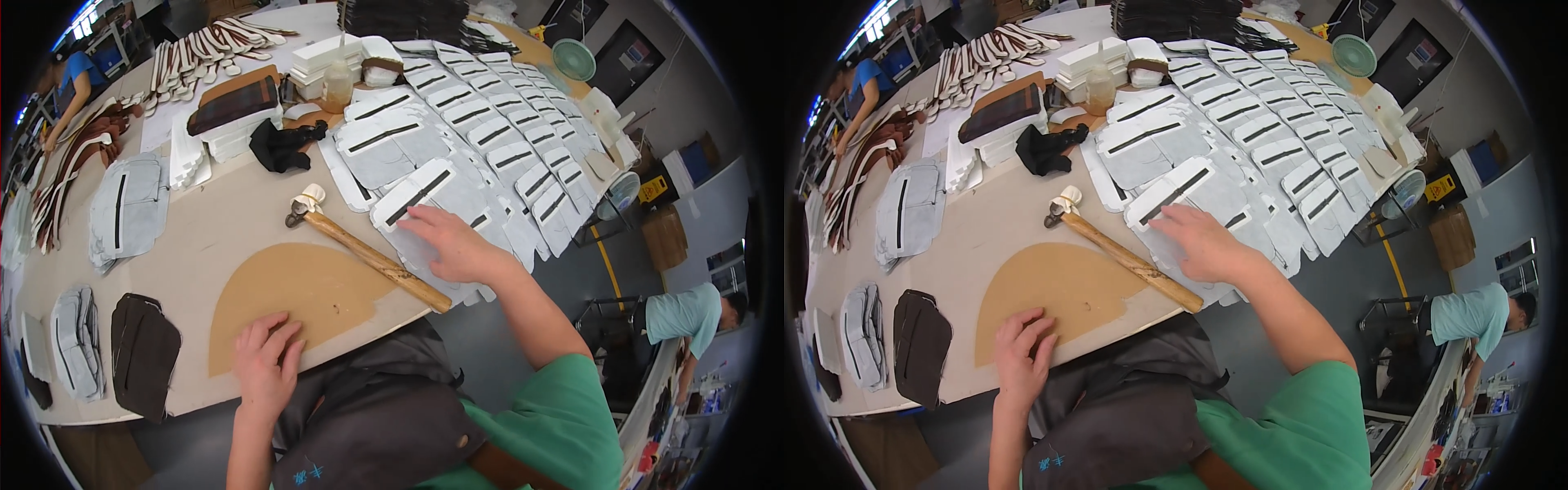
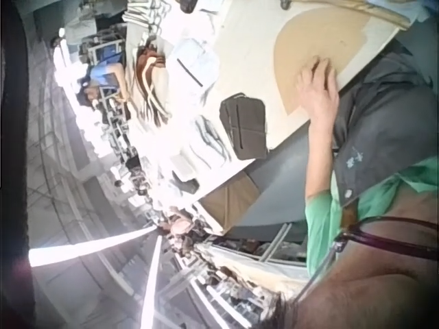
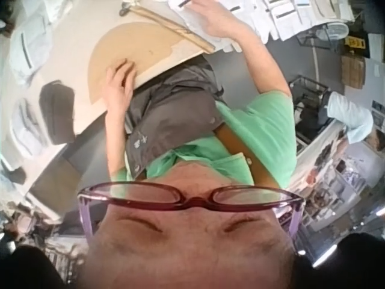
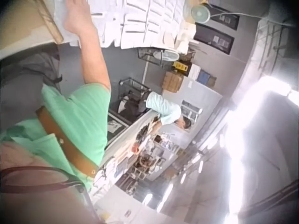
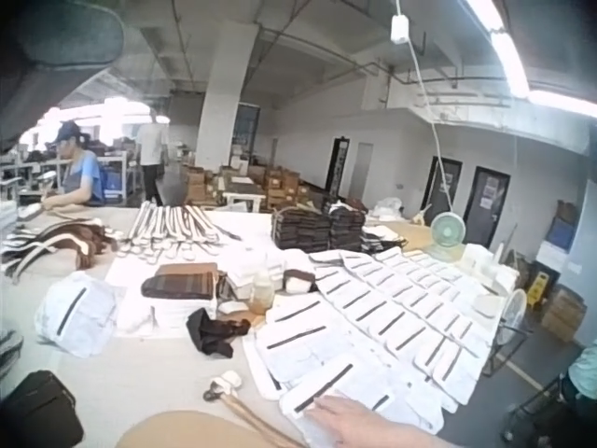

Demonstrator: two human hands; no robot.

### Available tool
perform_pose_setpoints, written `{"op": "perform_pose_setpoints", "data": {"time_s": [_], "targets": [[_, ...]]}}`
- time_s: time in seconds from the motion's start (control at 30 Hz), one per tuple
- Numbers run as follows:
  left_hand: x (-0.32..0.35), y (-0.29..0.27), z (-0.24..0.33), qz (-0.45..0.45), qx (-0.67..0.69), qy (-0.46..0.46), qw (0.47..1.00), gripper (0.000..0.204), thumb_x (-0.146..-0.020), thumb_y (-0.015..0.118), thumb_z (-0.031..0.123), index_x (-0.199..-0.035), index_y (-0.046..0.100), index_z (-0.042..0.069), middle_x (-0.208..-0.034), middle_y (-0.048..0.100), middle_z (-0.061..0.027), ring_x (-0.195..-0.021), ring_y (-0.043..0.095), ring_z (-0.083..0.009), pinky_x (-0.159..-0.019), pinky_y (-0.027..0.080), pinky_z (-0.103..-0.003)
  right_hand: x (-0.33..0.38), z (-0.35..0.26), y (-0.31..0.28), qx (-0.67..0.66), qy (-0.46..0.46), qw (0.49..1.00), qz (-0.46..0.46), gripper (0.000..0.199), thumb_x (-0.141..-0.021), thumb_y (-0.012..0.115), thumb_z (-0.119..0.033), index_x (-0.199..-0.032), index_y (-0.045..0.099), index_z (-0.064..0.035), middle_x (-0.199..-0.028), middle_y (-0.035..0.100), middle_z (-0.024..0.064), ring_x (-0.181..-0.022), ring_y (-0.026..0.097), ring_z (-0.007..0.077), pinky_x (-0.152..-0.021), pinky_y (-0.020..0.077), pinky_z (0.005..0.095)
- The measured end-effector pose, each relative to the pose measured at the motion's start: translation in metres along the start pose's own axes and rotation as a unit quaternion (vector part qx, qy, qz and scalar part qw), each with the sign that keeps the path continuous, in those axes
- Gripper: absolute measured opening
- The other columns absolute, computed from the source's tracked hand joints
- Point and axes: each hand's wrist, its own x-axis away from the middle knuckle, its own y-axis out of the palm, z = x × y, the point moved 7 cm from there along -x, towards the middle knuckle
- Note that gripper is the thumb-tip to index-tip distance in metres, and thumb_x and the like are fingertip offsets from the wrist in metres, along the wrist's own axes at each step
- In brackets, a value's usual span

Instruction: The recorder is seen assembling and hammering leather or fabric components for bags at a workshop table.

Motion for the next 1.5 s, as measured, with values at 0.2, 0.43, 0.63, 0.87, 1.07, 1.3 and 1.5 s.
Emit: {"op": "perform_pose_setpoints", "data": {"time_s": [0.2, 0.43, 0.63, 0.87, 1.07, 1.3, 1.5], "targets": [[0.003, 0.01, 0.003, 0.033, -0.024, 0.046, 0.998, 0.024, -0.082, 0.08, 0.008, -0.106, 0.076, 0.008, -0.12, 0.07, -0.0075, -0.111, 0.063, -0.0295, -0.095, 0.046, -0.042, 0.004, -0.029, 0.006, 0.115, -0.032, 0.989, -0.092, 0.075, -0.077, 0.07, -0.003, -0.15, 0.05, -0.0048, -0.161, 0.037, 0.0284, -0.151, 0.036, 0.0442, -0.118, 0.0374, 0.052], [0.005, 0.006, 0.003, 0.048, -0.013, 0.038, 0.998, 0.022, -0.084, 0.078, 0.008, -0.105, 0.077, 0.009, -0.12, 0.071, -0.0066, -0.111, 0.064, -0.0291, -0.094, 0.047, -0.042, 0.016, -0.017, 0.022, 0.101, -0.095, 0.987, 0.084, 0.059, -0.077, 0.064, 0.003, -0.135, 0.063, -0.0036, -0.142, 0.06, 0.0203, -0.135, 0.056, 0.038, -0.113, 0.0438, 0.0497], [0.003, 0.007, 0.003, 0.041, -0.002, 0.041, 0.998, 0.021, -0.085, 0.078, 0.01, -0.106, 0.077, 0.009, -0.121, 0.07, -0.0059, -0.113, 0.063, -0.0285, -0.093, 0.047, -0.041, 0.016, 0.021, -0.01, -0.036, -0.047, 0.973, 0.222, 0.04, -0.082, 0.065, 0.005, -0.12, 0.072, -0.0036, -0.113, 0.076, 0.013, -0.103, 0.073, 0.0297, -0.091, 0.0575, 0.0393], [0.011, 0.003, -0.027, -0.008, 0.189, -0.068, 0.98, 0.037, -0.096, 0.075, 0.024, -0.13, 0.07, 0.009, -0.14, 0.064, -0.009, -0.129, 0.06, -0.0271, -0.11, 0.046, -0.041, -0.013, -0.059, -0.061, -0.466, -0.021, 0.84, 0.277, 0.031, -0.096, 0.06, 0.008, -0.125, 0.07, 0.0021, -0.112, 0.075, 0.0063, -0.097, 0.069, 0.0109, -0.089, 0.0549, 0.0265], [0.024, -0.003, -0.052, 0.03, 0.719, -0.194, 0.666, 0.067, -0.109, 0.058, 0.044, -0.155, 0.04, -0.001, -0.151, 0.055, -0.0146, -0.138, 0.056, -0.0235, -0.11, 0.05, -0.041, -0.038, -0.193, 0.018, -0.32, -0.25, 0.914, -0.013, 0.043, -0.09, 0.076, -0.005, -0.132, 0.068, -0.0043, -0.142, 0.065, 0.0139, -0.13, 0.062, 0.0283, -0.11, 0.0471, 0.0398], [0.047, -0.018, -0.051, 0.022, 0.531, -0.246, 0.811, 0.034, -0.108, 0.057, 0.008, -0.14, 0.059, -0.003, -0.127, 0.07, -0.006, -0.113, 0.065, -0.0115, -0.098, 0.052, -0.03, -0.085, -0.166, 0.025, -0.243, -0.166, 0.954, 0.062, 0.032, -0.088, 0.079, -0.015, -0.117, 0.072, -0.0017, -0.127, 0.071, 0.0139, -0.12, 0.066, 0.0304, -0.104, 0.0504, 0.0393], [0.051, -0.05, -0.041, 0.165, 0.287, -0.224, 0.917, 0.045, -0.096, 0.068, 0.0, -0.14, 0.06, -0.001, -0.125, 0.07, -0.0101, -0.113, 0.067, -0.0217, -0.099, 0.052, -0.036, -0.09, -0.179, 0.059, -0.304, -0.078, 0.929, -0.194, 0.024, -0.084, 0.079, -0.016, -0.104, 0.074, -0.0025, -0.097, 0.076, 0.0142, -0.093, 0.072, 0.0319, -0.084, 0.0553, 0.0422]]}}
